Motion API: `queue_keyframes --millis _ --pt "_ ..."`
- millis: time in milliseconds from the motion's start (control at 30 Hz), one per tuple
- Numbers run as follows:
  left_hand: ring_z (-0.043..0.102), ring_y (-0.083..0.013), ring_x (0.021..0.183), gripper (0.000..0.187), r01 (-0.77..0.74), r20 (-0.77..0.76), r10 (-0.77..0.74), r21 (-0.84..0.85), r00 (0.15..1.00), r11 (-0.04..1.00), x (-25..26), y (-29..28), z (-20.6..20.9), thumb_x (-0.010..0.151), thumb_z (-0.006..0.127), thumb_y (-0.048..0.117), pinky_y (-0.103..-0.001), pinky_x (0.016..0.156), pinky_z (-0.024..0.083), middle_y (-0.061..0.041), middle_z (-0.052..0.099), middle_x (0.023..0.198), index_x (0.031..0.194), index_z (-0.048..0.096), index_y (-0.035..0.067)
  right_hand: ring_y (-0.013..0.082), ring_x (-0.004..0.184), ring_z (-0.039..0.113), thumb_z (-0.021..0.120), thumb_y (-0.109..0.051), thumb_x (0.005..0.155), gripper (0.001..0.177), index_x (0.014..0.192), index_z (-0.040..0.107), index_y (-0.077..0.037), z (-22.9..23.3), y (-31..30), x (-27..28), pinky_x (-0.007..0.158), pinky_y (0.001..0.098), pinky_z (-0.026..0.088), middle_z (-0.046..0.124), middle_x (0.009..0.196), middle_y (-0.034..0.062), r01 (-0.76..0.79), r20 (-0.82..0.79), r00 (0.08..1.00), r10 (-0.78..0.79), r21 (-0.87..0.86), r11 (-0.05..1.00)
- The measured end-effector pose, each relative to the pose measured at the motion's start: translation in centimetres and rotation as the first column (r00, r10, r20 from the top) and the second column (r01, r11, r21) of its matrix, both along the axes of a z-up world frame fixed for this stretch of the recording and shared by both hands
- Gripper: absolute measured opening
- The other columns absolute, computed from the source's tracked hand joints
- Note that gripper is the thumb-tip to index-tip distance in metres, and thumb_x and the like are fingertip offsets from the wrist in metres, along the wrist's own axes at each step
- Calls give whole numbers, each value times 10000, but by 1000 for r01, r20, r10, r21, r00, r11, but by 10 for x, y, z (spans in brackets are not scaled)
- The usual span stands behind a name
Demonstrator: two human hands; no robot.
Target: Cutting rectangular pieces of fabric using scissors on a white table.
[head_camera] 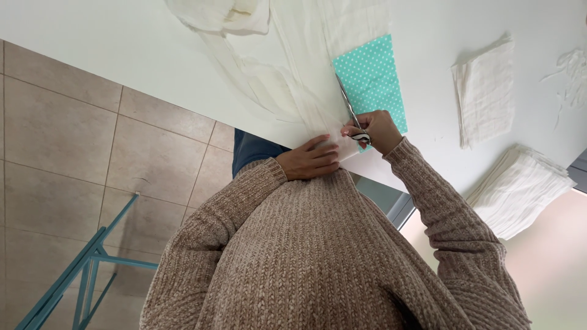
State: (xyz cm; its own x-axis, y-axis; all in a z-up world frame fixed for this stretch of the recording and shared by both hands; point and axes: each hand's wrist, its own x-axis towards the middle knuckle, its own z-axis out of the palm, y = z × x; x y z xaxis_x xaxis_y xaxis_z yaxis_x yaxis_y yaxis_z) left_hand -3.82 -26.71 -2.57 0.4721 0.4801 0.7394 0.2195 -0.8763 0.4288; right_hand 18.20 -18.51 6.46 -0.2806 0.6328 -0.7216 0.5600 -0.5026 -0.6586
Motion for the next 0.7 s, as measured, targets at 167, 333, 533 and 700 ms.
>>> queue_keyframes --millis 167,333,533,700 --pt "611 -279 1211 310 -7 -4 7 10 1000 1000 1 -2 -2 1101 335 165 -580 1120 471 -48 621 1100 1156 639 140 120 349 539 808 -189 831 143 779 757 -65 4 2 -4 401 197 390 577 429 65 17 17 1000 -17 -10 1000" --pt "622 -284 1198 315 10 -13 -10 0 1000 1000 -1 -2 1 1103 333 157 -574 1121 471 -61 628 1096 1147 644 131 120 378 561 813 -178 831 155 801 743 -43 -2 11 -6 412 200 399 614 495 65 35 -32 999 -36 -19 999" --pt "627 -276 1183 334 3 2 -3 -10 1000 1000 -1 -2 2 1103 318 154 -569 1121 472 -55 627 1094 1154 647 131 108 346 493 823 -239 830 174 776 767 -83 2 15 -13 417 193 364 543 403 54 8 -1 1000 -8 6 1000" --pt "625 -271 1191 360 -3 -2 3 0 1000 1000 0 -2 1 1099 290 151 -571 1126 471 -50 628 1103 1158 646 134 104 358 493 810 -244 846 180 774 754 -88 0 26 -20 428 198 361 544 405 52 -14 -2 1000 14 18 1000"
